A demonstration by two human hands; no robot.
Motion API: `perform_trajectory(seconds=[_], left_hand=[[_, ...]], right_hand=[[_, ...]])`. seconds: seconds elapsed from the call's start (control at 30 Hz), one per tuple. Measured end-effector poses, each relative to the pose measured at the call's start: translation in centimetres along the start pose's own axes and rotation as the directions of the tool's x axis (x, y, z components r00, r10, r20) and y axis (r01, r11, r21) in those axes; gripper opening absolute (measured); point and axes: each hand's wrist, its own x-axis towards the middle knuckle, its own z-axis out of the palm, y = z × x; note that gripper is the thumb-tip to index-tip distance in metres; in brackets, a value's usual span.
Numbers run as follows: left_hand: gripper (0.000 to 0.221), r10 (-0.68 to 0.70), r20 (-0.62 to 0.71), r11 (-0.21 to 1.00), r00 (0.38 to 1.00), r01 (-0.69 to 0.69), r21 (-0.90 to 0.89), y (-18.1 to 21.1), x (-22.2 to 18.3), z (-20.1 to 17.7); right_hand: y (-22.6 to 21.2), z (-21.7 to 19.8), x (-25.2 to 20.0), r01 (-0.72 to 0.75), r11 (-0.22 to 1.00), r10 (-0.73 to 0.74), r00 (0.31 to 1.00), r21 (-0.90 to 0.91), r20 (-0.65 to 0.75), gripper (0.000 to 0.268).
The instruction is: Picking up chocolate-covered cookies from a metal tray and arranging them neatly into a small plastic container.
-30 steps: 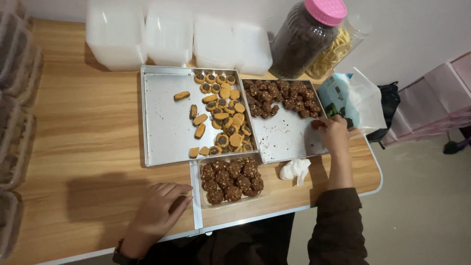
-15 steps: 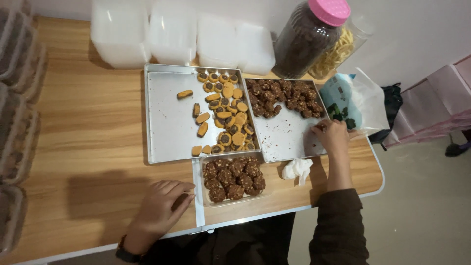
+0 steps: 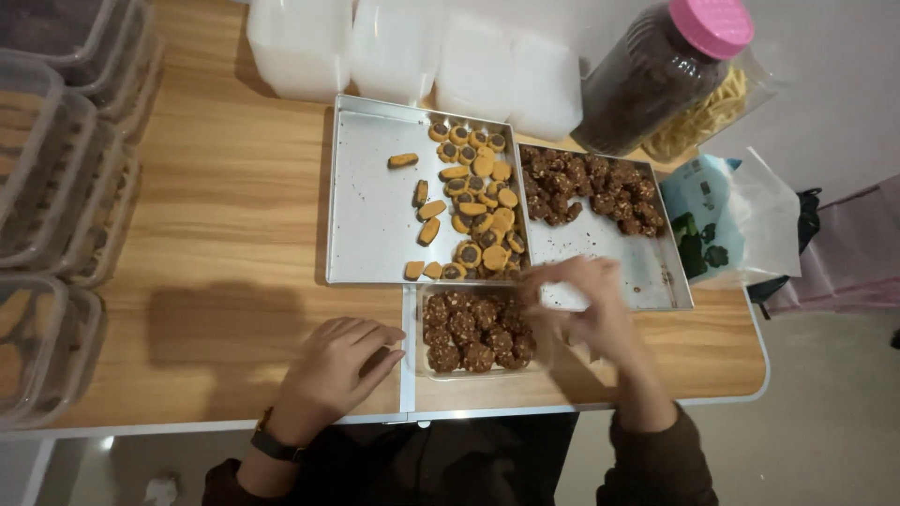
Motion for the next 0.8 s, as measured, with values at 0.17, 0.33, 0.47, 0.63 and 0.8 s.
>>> perform_trajectory(seconds=[0.17, 0.33, 0.47, 0.63, 0.8], left_hand=[[0.020, 0.037, -0.049, 0.999, 0.998, -0.037, 0.007, 0.3, 0.1, -0.2], [0.023, 0.037, -0.031, 0.999, 0.999, -0.037, 0.011, 0.2, 0.2, -0.2], [0.023, 0.030, -0.028, 0.999, 0.999, -0.030, 0.013, 0.2, 0.1, -0.2], [0.024, 0.028, -0.023, 1.000, 0.999, -0.028, 0.004, 0.3, 0.2, -0.3], [0.026, 0.032, -0.013, 0.999, 0.999, -0.031, 0.023, 0.2, 0.1, -0.2]], right_hand=[[-4.7, 5.2, 0.8, 0.010, 0.979, 0.044, 0.965, -0.202, 0.258, 0.019], [-4.5, 6.9, 1.4, 0.067, 0.972, 0.014, 0.940, -0.224, 0.342, 0.026], [-4.1, 7.5, 1.3, 0.046, 0.971, 0.047, 0.925, -0.234, 0.378, 0.028], [-4.1, 7.6, 1.4, 0.090, 0.961, 0.010, 0.934, -0.263, 0.356, 0.029], [-3.7, 7.2, 1.0, 0.115, 0.951, -0.018, 0.948, -0.288, 0.319, 0.034]])
